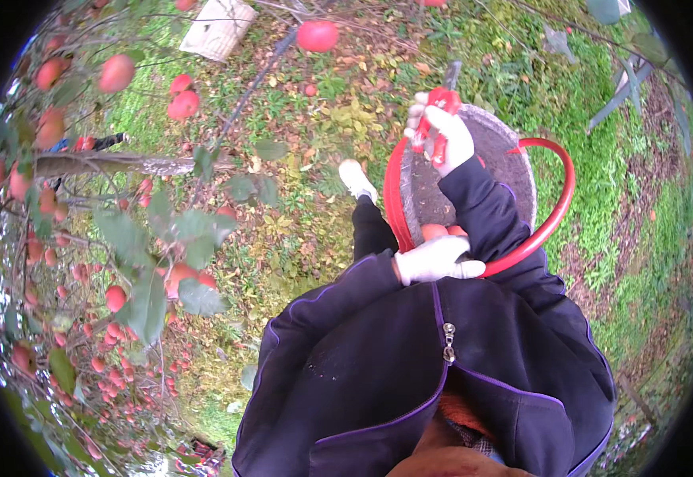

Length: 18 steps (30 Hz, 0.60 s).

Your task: The person picks red apples from an apple tree using pruning shears and places them into a bucket. They also transfer apples from the bucket into a white crate and climb a ladder to reach higher branches.

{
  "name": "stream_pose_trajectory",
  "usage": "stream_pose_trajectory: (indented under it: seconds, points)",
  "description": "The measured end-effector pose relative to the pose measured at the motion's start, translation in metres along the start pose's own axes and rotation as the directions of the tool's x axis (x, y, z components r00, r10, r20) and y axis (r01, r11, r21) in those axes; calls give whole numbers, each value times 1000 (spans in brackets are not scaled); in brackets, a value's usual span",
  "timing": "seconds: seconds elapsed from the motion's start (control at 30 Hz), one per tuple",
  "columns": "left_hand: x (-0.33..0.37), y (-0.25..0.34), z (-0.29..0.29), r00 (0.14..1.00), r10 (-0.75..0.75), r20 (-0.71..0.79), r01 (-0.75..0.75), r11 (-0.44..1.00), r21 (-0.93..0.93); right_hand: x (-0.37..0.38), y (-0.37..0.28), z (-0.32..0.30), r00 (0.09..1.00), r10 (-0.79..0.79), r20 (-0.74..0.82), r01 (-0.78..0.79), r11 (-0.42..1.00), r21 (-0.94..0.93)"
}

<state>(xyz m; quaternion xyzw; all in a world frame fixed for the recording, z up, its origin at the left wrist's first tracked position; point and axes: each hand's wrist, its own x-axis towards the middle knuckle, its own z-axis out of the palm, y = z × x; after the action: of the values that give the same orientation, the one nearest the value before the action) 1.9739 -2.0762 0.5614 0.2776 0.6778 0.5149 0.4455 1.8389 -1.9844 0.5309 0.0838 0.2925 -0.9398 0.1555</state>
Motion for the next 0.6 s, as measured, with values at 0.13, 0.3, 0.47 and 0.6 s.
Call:
stream_pose_trajectory:
  seconds: [0.13, 0.3, 0.47, 0.6]
  points:
    - [39, -19, 29, 945, -62, 322, 15, 989, 146, -20, 31, -67, 972, 132, -195, -162, 975, -150]
    - [61, -48, 26, 958, -267, 103, 271, 727, -631, -44, 38, -184, 826, 258, -501, -500, 746, -440]
    - [66, -120, -51, 821, -530, -211, 136, 540, -831, -129, 12, -272, 654, -45, -755, -468, 760, -451]
    - [71, -191, -108, 693, -664, -280, 131, 498, -857, -224, 12, -310, 497, -23, -868, -440, 855, -275]
